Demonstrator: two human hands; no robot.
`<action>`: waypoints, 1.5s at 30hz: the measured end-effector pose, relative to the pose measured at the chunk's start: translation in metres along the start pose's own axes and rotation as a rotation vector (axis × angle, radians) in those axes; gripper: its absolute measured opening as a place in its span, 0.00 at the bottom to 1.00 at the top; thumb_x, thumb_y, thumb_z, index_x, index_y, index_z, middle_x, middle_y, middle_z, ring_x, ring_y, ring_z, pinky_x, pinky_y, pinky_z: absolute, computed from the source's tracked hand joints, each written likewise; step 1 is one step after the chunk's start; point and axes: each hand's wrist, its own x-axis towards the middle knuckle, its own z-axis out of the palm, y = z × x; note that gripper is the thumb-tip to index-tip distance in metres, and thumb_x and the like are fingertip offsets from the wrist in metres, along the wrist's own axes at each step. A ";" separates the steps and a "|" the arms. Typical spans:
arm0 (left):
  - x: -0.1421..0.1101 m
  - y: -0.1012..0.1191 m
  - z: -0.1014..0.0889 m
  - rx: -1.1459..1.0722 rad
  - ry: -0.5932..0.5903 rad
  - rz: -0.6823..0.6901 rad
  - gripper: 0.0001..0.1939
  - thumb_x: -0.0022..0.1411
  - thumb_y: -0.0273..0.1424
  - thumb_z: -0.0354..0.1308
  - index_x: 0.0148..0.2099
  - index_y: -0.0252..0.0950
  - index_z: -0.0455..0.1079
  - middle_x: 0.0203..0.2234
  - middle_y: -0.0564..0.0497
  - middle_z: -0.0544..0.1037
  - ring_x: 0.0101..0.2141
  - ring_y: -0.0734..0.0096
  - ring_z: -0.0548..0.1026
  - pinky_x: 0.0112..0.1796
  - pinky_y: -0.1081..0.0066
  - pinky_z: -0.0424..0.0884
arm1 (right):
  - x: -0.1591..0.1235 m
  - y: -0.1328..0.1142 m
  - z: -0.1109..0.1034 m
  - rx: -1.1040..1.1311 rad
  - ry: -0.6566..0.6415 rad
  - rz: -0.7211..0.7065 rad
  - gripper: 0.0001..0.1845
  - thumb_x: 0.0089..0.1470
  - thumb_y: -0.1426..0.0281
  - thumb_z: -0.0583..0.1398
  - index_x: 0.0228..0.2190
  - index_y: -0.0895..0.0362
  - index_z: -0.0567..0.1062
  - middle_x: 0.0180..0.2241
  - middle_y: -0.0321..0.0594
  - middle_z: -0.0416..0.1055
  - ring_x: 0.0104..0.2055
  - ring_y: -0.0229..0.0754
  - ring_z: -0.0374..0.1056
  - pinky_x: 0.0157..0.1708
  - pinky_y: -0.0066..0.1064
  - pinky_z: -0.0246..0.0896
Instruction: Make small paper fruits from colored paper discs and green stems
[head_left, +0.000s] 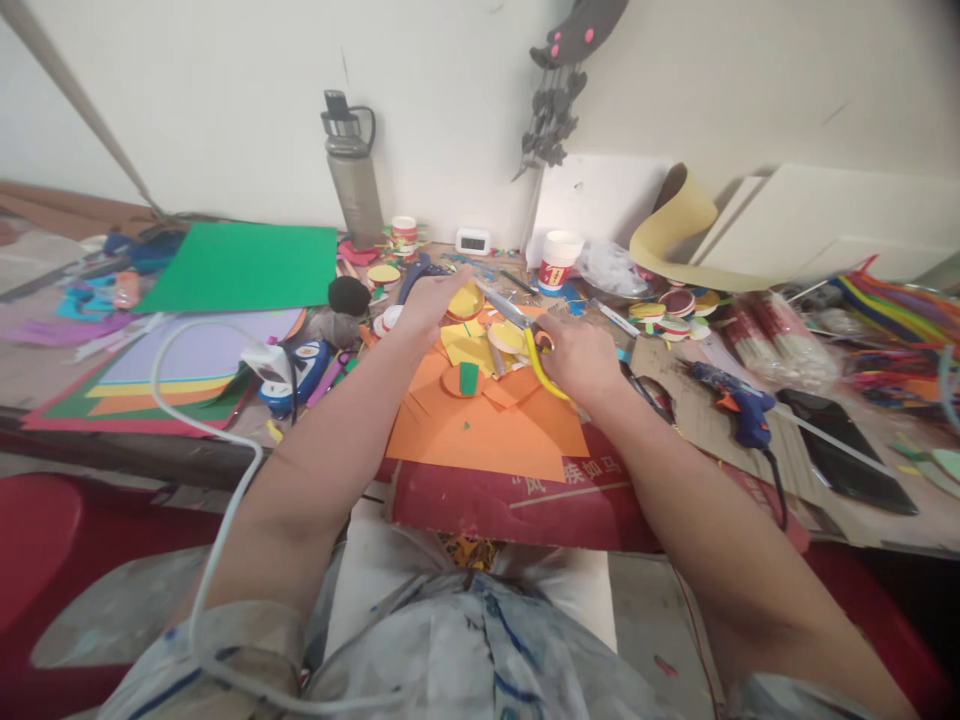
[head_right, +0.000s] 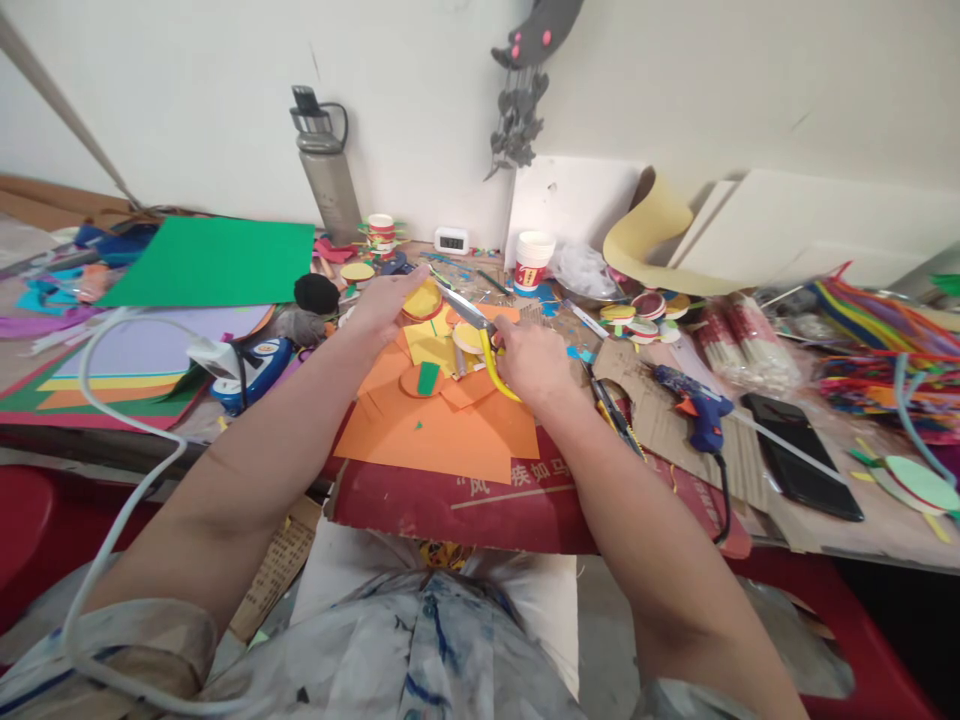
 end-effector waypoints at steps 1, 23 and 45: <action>0.000 0.000 0.000 -0.002 0.002 -0.002 0.16 0.64 0.40 0.73 0.31 0.35 0.77 0.33 0.43 0.85 0.36 0.65 0.83 0.39 0.70 0.77 | 0.000 0.000 0.000 -0.003 -0.002 0.000 0.19 0.68 0.72 0.55 0.54 0.54 0.81 0.49 0.53 0.84 0.46 0.55 0.78 0.36 0.36 0.57; -0.019 0.011 0.003 -0.150 -0.160 -0.025 0.19 0.60 0.45 0.76 0.45 0.38 0.78 0.41 0.48 0.86 0.41 0.68 0.84 0.43 0.69 0.80 | 0.008 0.013 0.006 0.145 -0.058 0.275 0.25 0.73 0.58 0.54 0.59 0.58 0.78 0.51 0.60 0.83 0.54 0.62 0.80 0.46 0.41 0.67; -0.068 0.001 0.037 0.062 -0.421 0.216 0.17 0.56 0.46 0.77 0.43 0.43 0.87 0.45 0.49 0.88 0.50 0.61 0.83 0.54 0.65 0.75 | -0.001 0.012 0.002 0.580 0.495 -0.148 0.19 0.74 0.62 0.52 0.44 0.54 0.81 0.46 0.52 0.79 0.53 0.53 0.72 0.58 0.45 0.68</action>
